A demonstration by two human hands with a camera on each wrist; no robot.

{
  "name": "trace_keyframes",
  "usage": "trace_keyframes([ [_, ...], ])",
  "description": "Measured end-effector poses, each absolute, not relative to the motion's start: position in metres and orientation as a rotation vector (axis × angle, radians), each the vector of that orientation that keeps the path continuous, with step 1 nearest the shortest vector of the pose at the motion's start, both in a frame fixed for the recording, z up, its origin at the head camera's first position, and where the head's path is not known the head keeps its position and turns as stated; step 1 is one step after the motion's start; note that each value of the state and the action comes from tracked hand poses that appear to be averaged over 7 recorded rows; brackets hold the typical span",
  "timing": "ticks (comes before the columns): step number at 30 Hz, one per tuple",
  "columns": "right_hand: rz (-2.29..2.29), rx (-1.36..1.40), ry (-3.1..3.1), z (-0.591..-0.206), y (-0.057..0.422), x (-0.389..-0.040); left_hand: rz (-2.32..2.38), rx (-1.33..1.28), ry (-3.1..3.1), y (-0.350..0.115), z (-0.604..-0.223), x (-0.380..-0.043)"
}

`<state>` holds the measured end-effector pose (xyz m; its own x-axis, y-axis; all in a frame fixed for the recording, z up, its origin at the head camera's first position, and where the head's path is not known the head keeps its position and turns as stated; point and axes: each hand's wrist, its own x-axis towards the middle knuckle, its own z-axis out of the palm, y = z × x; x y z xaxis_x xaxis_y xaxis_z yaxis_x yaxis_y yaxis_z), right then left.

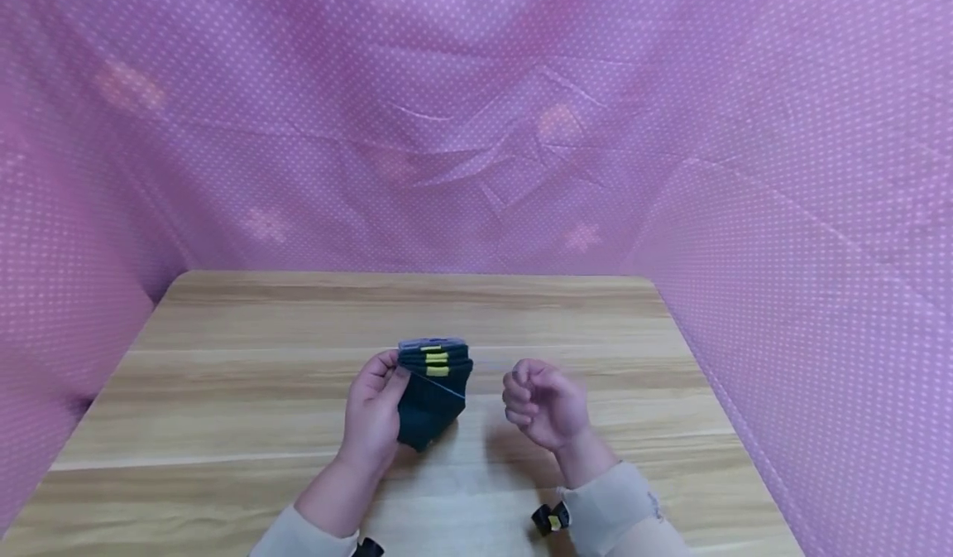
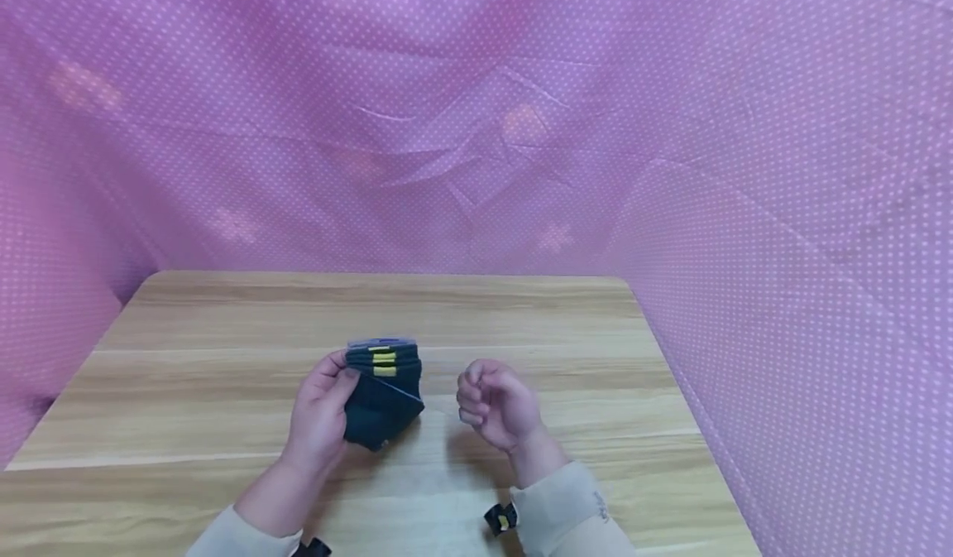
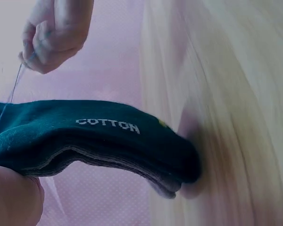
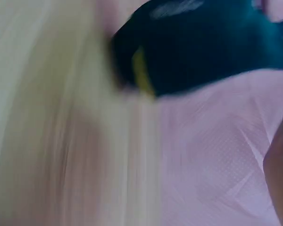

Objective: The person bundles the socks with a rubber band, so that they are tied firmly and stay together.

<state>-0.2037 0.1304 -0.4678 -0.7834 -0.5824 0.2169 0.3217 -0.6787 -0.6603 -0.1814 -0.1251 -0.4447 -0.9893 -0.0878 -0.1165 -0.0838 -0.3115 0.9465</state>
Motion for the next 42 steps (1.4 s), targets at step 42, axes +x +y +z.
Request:
trace_keyframes([
  [42,-2.316,0.861,1.940,-0.483,0.104,-0.210,-2.015,-0.549,-2.060,-0.100,-0.455,-0.160],
])
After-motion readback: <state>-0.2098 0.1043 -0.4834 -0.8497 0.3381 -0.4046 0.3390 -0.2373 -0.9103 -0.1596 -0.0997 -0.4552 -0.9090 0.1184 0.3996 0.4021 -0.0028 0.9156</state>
